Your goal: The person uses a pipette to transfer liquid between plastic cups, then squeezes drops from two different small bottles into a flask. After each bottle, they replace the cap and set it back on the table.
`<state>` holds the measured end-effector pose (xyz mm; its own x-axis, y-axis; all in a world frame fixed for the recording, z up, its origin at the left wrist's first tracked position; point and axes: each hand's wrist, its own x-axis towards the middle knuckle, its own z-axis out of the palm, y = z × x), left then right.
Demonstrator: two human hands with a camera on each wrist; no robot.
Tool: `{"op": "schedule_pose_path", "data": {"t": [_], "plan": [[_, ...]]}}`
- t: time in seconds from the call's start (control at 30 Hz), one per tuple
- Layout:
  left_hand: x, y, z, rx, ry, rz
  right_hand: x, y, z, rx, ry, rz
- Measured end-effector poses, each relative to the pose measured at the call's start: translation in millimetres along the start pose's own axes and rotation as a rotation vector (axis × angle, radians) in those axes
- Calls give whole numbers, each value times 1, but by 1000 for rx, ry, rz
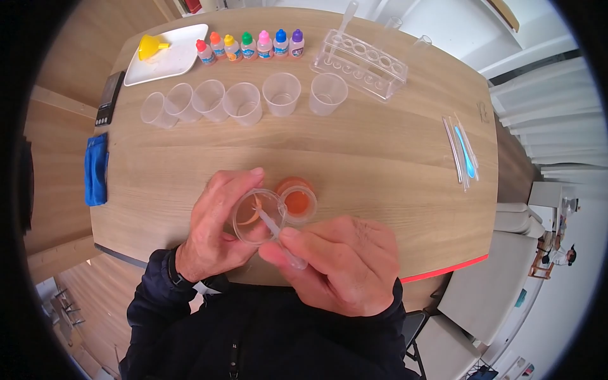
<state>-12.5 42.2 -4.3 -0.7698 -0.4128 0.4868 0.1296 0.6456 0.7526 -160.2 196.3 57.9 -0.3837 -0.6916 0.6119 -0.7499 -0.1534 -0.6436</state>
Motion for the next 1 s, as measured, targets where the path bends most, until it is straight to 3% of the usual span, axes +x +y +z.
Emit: {"op": "schedule_pose_path", "data": {"t": [1.0], "plan": [[0,0,1,12,1,3,-7,6,-2,126,-7,102]]}}
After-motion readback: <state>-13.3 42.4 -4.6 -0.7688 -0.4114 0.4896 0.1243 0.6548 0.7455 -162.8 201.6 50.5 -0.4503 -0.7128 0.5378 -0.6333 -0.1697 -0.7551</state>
